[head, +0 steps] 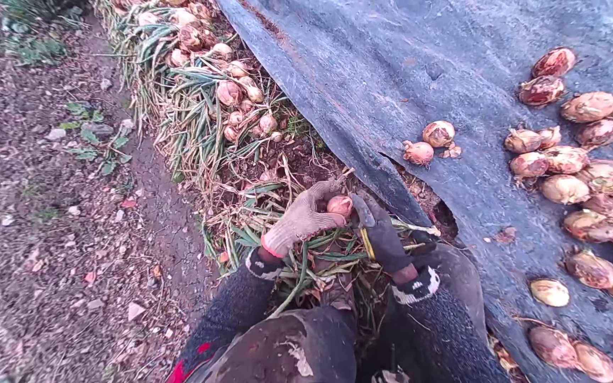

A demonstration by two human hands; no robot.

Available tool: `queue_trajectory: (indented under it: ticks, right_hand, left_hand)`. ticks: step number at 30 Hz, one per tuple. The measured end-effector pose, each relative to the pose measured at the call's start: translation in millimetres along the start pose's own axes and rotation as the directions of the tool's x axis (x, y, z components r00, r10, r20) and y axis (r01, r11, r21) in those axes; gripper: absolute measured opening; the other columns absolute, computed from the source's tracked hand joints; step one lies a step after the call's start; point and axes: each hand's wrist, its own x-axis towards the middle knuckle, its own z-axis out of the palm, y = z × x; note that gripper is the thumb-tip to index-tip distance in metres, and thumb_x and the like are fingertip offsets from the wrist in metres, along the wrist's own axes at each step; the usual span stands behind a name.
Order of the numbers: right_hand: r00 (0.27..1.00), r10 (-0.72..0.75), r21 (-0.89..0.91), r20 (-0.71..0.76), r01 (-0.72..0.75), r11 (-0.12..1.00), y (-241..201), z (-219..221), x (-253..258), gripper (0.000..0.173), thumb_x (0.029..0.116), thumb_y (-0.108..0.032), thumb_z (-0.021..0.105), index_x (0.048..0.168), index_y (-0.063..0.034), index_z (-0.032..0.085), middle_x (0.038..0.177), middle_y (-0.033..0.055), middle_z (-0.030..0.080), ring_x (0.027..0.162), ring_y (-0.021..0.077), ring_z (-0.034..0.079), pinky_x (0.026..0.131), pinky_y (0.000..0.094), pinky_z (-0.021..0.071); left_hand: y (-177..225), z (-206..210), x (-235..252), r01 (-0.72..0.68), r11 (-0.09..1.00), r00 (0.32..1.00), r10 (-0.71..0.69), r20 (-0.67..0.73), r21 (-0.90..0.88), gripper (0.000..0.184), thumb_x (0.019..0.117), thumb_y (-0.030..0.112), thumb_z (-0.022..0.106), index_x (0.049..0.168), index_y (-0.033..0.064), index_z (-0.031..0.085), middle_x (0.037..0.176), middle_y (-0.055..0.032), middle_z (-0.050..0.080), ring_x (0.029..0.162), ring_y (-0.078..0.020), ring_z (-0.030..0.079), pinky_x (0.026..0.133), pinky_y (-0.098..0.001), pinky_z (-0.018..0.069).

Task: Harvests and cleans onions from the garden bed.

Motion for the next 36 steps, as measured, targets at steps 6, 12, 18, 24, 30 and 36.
queue_trajectory:
  ticks: [6,12,18,24,30,36]
  right_hand:
    - [0.996,0.053,0.129,0.074,-0.063,0.99,2,10,-8,0.037,0.106,-0.031,0.055,0.128,-0.0041,0.066,0.079,0.0039,0.065,0.057,0.0108,0.055,0.052,0.0274,0.0509]
    - [0.95,-0.277,0.235,0.145,0.239,0.942,-38,8,-37,0.03,0.1061,-0.027,0.053,0.109,-0.0042,0.073,0.078,-0.0011,0.067,0.06,0.0055,0.058,0.053,0.0242,0.0521]
    - [0.971,0.229,-0.249,0.07,-0.206,0.946,7,6,-6,0.054,0.1047,-0.057,0.041,0.141,-0.023,0.061,0.107,0.0008,0.071,0.083,0.0123,0.066,0.076,0.0381,0.0572]
    - [0.82,0.539,0.294,0.192,-0.572,0.766,9,18,-10,0.069,0.0966,-0.076,0.036,0.097,-0.0133,0.063,0.063,0.0039,0.054,0.045,0.0155,0.051,0.041,0.0339,0.0488]
    - [0.859,0.385,0.713,0.339,-0.501,0.49,-19,-6,-5,0.073,0.0944,-0.079,0.033,0.103,-0.0137,0.065,0.064,0.0016,0.056,0.047,0.0116,0.056,0.041,0.0272,0.0511]
    - [0.878,-0.41,0.631,-0.247,0.467,0.619,-76,-76,-24,0.054,0.1061,-0.053,0.034,0.102,-0.0124,0.07,0.079,0.0003,0.069,0.066,0.0131,0.068,0.059,0.029,0.0585]
  left_hand:
    - [3,9,-21,0.022,0.945,0.999,-0.031,0.022,0.327,0.054,0.0777,0.054,0.082,0.117,0.0185,0.071,0.105,0.0054,0.074,0.091,-0.0052,0.07,0.081,-0.0332,0.0616]
    - [-52,-29,-7,0.305,0.882,0.854,-0.085,-0.514,0.359,0.064,0.0837,0.049,0.077,0.134,0.011,0.066,0.122,-0.0055,0.072,0.109,-0.014,0.069,0.097,-0.0394,0.0568]
    - [-25,-47,-13,0.129,0.94,0.862,-0.263,-0.434,-0.315,0.035,0.0962,0.014,0.071,0.127,-0.0023,0.065,0.091,-0.0174,0.073,0.065,-0.0249,0.07,0.056,-0.0371,0.0622]
    - [0,38,-33,0.063,0.736,0.991,0.037,-0.132,0.674,0.025,0.101,0.041,0.058,0.105,0.0236,0.076,0.107,0.0069,0.074,0.098,-0.0081,0.07,0.085,-0.0395,0.059]
    - [21,12,6,-0.123,0.789,0.975,0.209,-0.074,0.602,0.023,0.1026,0.027,0.059,0.107,0.0142,0.077,0.11,0.0015,0.075,0.106,-0.008,0.069,0.096,-0.0329,0.0562]
    - [5,-114,50,0.411,0.512,0.737,0.3,-0.605,0.754,0.031,0.0959,0.035,0.069,0.125,0.0236,0.07,0.146,-0.0123,0.054,0.136,-0.0346,0.051,0.101,-0.0613,0.0477]
